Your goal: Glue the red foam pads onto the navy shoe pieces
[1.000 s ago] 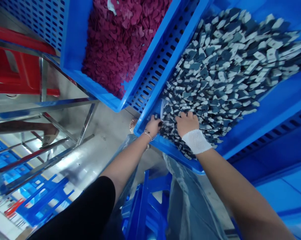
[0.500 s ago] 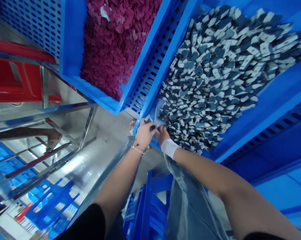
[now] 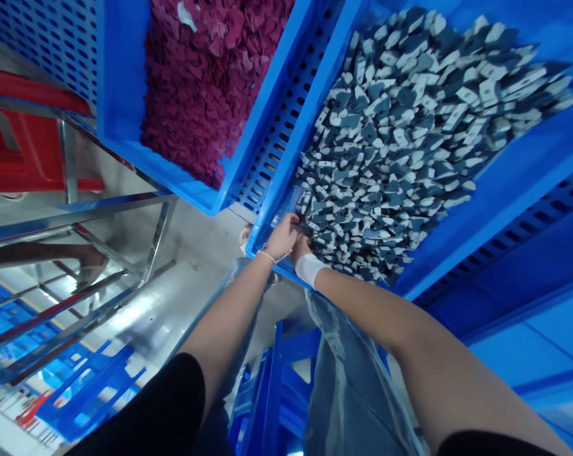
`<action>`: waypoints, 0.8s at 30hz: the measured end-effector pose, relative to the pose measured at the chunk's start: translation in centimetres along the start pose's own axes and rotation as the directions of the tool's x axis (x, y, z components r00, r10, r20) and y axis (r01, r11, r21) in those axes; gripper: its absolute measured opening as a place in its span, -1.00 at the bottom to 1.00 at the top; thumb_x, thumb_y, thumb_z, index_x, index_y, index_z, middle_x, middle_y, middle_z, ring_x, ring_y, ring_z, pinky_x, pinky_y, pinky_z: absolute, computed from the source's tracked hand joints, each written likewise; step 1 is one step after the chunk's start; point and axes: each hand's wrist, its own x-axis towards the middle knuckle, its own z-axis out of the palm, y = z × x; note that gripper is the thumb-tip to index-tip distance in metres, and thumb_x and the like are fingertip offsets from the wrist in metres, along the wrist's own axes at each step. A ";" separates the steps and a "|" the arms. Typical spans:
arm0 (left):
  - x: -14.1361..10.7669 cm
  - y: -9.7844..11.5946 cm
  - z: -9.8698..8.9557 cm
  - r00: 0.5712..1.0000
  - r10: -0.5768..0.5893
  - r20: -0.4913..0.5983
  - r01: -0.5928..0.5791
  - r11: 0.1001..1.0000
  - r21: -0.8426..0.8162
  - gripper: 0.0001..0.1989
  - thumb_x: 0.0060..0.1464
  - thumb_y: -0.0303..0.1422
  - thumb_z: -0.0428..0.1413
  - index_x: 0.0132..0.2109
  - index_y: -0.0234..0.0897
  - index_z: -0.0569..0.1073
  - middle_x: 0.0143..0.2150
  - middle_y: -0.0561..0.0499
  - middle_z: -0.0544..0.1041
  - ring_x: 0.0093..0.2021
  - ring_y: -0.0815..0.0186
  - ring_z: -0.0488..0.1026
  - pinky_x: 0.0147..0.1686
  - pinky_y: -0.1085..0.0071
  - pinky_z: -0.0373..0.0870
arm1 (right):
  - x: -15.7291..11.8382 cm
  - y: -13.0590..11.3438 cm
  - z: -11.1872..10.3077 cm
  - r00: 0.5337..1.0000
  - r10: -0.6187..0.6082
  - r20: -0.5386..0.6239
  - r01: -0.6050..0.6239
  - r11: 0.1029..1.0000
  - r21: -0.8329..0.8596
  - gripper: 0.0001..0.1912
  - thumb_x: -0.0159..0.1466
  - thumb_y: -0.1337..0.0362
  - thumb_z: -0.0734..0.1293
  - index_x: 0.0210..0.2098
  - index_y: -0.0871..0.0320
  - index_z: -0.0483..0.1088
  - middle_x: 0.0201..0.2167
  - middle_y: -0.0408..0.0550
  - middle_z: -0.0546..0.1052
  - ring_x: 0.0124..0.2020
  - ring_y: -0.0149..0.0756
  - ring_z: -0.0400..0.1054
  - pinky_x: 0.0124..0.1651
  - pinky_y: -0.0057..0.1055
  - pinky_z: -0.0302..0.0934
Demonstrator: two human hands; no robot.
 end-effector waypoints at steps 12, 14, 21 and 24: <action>-1.8 -3.2 -1.4 0.970 0.029 0.242 -0.118 0.924 0.363 -0.45 0.24 -0.54 -0.01 0.34 -0.11 0.28 0.60 -0.14 -0.11 -0.03 0.20 0.59 0.04 0.18 0.52 | -3.7 3.7 1.3 0.989 -0.143 0.033 0.145 0.985 -0.097 -0.65 0.44 0.15 0.36 0.16 0.13 0.43 0.17 0.07 0.49 0.11 -0.10 0.43 0.13 -0.01 0.41; -2.0 -3.6 -1.6 0.969 0.013 0.248 -0.113 0.912 0.394 -0.44 0.25 -0.53 -0.02 0.35 -0.12 0.26 0.61 -0.16 -0.19 0.00 0.18 0.59 0.06 0.17 0.51 | -5.0 4.4 1.8 0.981 -0.189 0.035 0.191 0.975 -0.115 -0.68 0.45 0.17 0.34 0.15 0.12 0.44 0.16 0.06 0.50 0.11 -0.11 0.43 0.12 -0.03 0.41; -2.1 -4.1 -1.5 0.971 -0.059 0.234 -0.052 0.895 0.443 -0.38 0.22 -0.47 0.11 0.39 -0.11 0.25 0.62 -0.17 -0.19 0.10 0.11 0.57 0.12 0.21 0.48 | -8.7 6.7 2.3 0.946 -0.324 0.028 0.324 0.928 -0.184 -0.65 0.44 0.17 0.37 0.16 0.15 0.43 0.17 0.07 0.48 0.12 -0.10 0.43 0.12 -0.01 0.41; -2.4 -3.6 -1.2 0.982 -0.115 0.152 0.032 0.885 0.464 -0.42 0.23 -0.50 0.10 0.37 -0.20 0.29 0.62 -0.22 -0.16 0.24 -0.01 0.47 0.23 0.14 0.41 | -10.3 7.8 1.8 0.937 -0.350 0.022 0.347 0.918 -0.191 -0.65 0.43 0.16 0.38 0.14 0.17 0.44 0.16 0.07 0.48 0.11 -0.10 0.44 0.12 -0.01 0.41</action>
